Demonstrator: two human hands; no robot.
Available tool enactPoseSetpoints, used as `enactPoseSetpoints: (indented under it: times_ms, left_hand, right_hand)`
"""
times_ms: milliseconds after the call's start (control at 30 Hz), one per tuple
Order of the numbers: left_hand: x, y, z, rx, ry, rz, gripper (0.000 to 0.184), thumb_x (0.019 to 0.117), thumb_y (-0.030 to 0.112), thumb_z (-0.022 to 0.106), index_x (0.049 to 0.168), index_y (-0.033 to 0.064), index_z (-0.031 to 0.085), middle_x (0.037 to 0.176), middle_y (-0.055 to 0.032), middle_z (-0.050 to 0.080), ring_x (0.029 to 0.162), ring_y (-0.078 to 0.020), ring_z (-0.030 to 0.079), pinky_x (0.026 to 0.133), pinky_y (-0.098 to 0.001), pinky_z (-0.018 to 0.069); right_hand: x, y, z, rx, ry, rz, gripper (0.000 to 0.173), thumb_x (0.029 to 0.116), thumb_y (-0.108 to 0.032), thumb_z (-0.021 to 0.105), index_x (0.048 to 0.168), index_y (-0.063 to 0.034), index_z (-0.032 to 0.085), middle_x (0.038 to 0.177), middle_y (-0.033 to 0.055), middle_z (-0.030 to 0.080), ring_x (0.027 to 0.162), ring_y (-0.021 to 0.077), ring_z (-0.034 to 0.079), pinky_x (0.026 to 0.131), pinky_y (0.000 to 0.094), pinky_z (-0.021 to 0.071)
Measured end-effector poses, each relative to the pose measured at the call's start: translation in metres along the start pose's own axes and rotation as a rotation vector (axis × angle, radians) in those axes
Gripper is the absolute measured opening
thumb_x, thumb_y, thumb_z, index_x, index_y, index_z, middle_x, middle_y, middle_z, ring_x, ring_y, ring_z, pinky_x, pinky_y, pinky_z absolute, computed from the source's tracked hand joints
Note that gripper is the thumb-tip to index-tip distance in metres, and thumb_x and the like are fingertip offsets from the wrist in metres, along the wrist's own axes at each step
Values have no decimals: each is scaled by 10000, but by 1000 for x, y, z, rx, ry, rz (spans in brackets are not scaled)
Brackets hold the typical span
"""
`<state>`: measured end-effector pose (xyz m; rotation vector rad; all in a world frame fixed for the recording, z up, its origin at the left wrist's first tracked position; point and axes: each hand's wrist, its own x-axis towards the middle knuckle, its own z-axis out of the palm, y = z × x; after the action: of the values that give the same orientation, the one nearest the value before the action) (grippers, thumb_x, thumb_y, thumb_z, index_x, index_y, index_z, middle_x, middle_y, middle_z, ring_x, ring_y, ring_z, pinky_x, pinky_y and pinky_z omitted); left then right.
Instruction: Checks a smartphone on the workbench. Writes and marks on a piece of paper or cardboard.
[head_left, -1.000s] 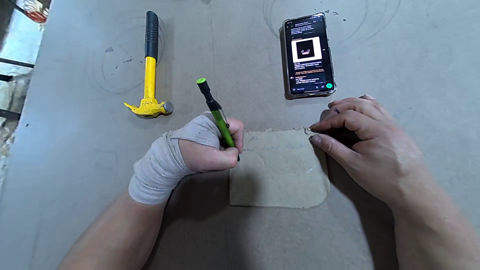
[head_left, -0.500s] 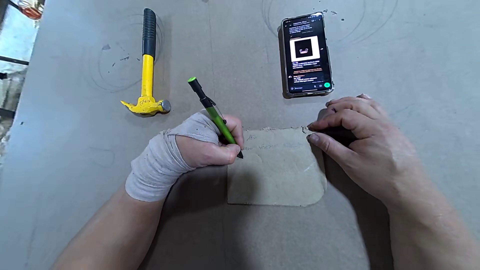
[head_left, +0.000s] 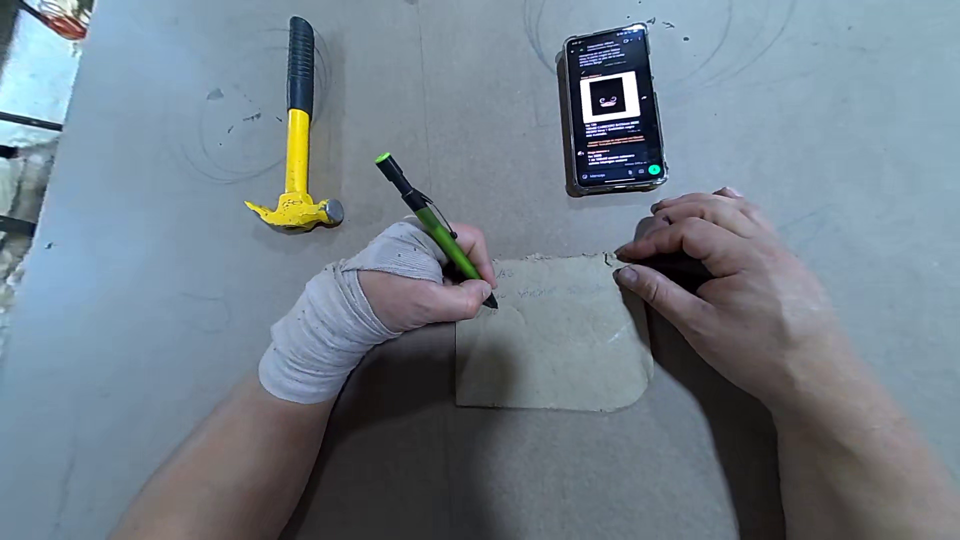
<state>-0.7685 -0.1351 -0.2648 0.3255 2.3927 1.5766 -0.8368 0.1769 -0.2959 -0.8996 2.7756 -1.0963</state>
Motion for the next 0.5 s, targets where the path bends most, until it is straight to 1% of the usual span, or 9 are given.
enactPoseSetpoints:
  times_ms: [67,167,267,333,433,500]
  left_hand:
    - [2,2,0,12,25,-10,25,795,115,681,815,130,686,665,45,647,526,-10,556,449,-167,428]
    - [6,18,10,44,40,-20,26,808,94,672,805,119,680,694,15,658,532,-54,563,440,-199,432]
    - [10,17,17,83,0,-8,51,791,85,650,779,132,666,675,32,633,524,-53,545,432,-206,415]
    - [10,16,19,86,9,-2,48,790,94,640,774,136,658,664,29,622,505,-54,529,420,-207,402]
    - [14,8,18,45,-23,59,42,798,92,650,803,129,670,659,46,615,505,-17,513,428,-172,392]
    - [15,2,14,4,-58,82,38,815,98,663,832,113,693,684,44,641,536,-10,543,452,-168,422]
  right_hand:
    - [0,0,0,-3,-4,-1,225,924,-430,697,1027,-246,777,1235,-33,667,1332,176,543,1245,510,298]
    - [0,0,0,7,8,-3,218,924,-417,704,1017,-233,775,1215,-28,674,1323,173,552,1253,502,296]
    - [-1,0,0,17,3,-1,208,929,-407,702,1013,-231,774,1201,-36,679,1326,158,549,1256,490,294]
    - [-1,0,1,26,5,-2,196,931,-397,703,1006,-230,773,1199,-36,679,1325,156,551,1257,493,294]
    - [-1,0,0,27,4,-4,182,931,-383,704,1006,-231,770,1190,-36,683,1329,155,549,1260,490,292]
    - [-1,0,1,28,2,-2,182,931,-381,708,1009,-229,771,1198,-33,680,1330,158,547,1260,489,292]
